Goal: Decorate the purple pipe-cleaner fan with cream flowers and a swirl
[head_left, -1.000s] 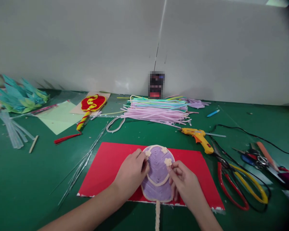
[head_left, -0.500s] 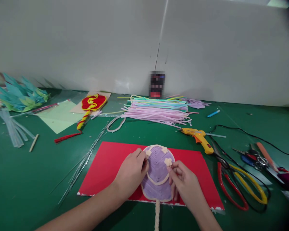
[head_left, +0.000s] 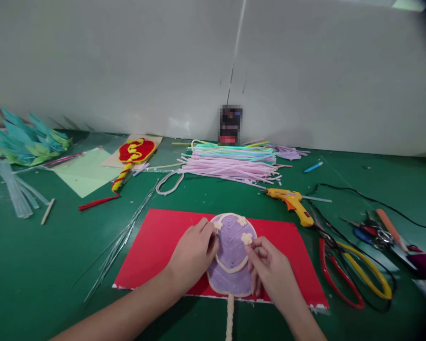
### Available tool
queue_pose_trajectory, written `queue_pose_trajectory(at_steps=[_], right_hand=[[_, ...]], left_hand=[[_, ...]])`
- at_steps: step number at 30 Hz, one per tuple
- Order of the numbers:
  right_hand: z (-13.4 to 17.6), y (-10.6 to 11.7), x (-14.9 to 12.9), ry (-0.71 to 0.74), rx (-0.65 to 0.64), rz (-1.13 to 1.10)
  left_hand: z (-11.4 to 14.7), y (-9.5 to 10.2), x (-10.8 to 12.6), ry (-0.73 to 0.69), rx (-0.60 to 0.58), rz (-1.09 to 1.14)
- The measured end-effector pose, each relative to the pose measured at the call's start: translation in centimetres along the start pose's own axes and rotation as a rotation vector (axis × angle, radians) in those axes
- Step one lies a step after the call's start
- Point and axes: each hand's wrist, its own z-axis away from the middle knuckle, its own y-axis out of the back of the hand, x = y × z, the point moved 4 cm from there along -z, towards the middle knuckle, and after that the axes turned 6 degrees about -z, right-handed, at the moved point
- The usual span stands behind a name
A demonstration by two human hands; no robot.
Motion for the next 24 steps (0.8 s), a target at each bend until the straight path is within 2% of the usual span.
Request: queue_pose_trajectory(at_steps=[24], right_hand=[[-0.16,0.1,0.13,-0.007,-0.006,-0.006]], left_hand=[[-0.33,-0.01,0.06,0.033,-0.021,-0.025]])
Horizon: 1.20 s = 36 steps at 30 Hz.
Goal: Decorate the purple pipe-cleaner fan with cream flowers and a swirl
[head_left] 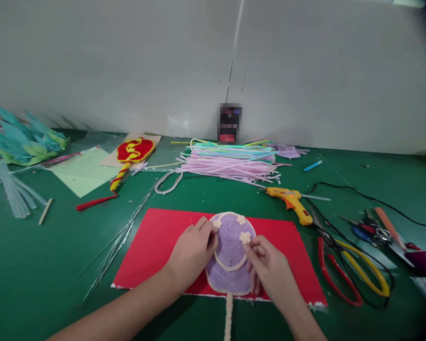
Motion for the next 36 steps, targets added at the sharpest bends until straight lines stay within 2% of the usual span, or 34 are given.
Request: queue_pose_trajectory(at_steps=[25,36], right_hand=[[0.14,-0.15,-0.24,-0.002,0.002,-0.019],[-0.07,-0.2,0.05,-0.014,0.003,-0.038]], left_hand=[[0.2,-0.07,-0.11,-0.033,0.01,-0.017],[0.07,-0.03,-0.08,-0.005,0.002,0.008]])
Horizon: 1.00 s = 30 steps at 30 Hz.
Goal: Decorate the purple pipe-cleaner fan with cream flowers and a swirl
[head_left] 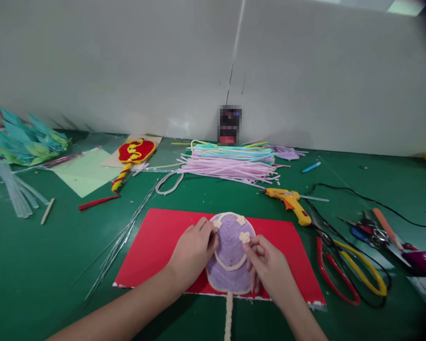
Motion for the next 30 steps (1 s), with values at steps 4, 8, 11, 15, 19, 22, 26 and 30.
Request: queue_pose_trajectory(at_steps=[4,8,11,15,19,22,26,30], right_hand=[[0.01,-0.07,-0.03,0.0,-0.006,-0.014],[-0.1,-0.07,0.18,0.009,0.016,-0.022],[-0.13,-0.06,0.23,0.013,0.022,-0.017],[-0.04,-0.05,0.09,0.021,0.018,-0.013],[0.02,-0.13,0.07,0.02,-0.014,-0.065],[-0.01,0.03,0.13,0.017,-0.006,-0.138],[-0.05,0.39,0.01,0.042,0.036,-0.142],[0.0,0.61,-0.31,0.069,0.058,-0.057]], left_hand=[[-0.05,-0.02,-0.05,0.007,0.015,0.018],[-0.07,0.05,-0.11,0.045,0.021,0.083],[0.01,0.09,-0.14,0.065,0.037,0.135],[0.12,0.03,-0.08,0.072,0.072,0.185],[0.07,-0.04,0.18,0.066,0.093,0.143],[0.04,-0.02,0.45,0.045,0.09,0.042],[0.31,-0.01,0.35,0.016,0.082,0.031],[0.75,0.0,-0.32,-0.009,0.06,0.122]])
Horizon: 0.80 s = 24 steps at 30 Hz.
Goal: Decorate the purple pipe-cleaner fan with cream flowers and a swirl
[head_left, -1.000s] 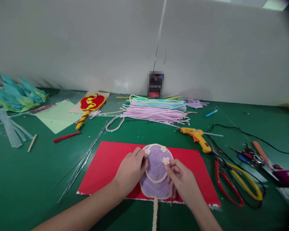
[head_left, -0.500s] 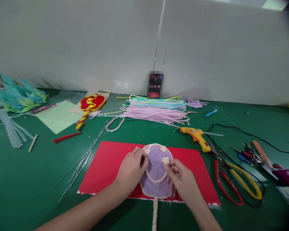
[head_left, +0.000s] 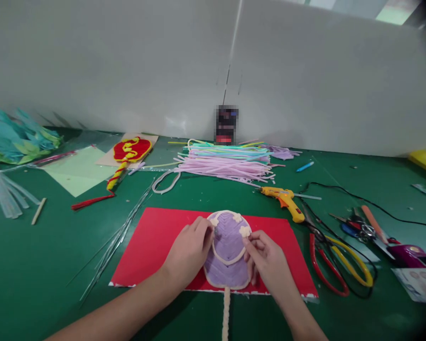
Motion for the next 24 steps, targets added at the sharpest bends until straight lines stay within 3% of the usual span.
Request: queue_pose_trajectory(at_steps=[4,7,10,15,19,24], right_hand=[[-0.2,0.6,-1.1,0.09,0.093,0.271],[-0.6,0.6,-2.7,0.32,0.13,0.594],[-1.1,0.1,-3.9,0.536,0.104,0.815],[-1.9,-0.9,-4.7,0.699,-0.001,1.107],[-2.0,-1.2,-4.7,0.824,-0.062,1.224],[-2.1,-1.1,-4.4,0.848,-0.087,1.189]], left_hand=[[0.2,0.1,-0.4,-0.032,-0.048,0.024],[0.2,0.2,-0.4,-0.059,-0.046,0.017],[0.1,0.5,-0.2,-0.094,-0.014,0.028],[-0.4,1.5,0.6,-0.104,0.01,0.129],[-1.4,1.8,1.8,-0.105,-0.013,0.165],[-2.8,1.5,2.6,-0.127,-0.035,0.166]])
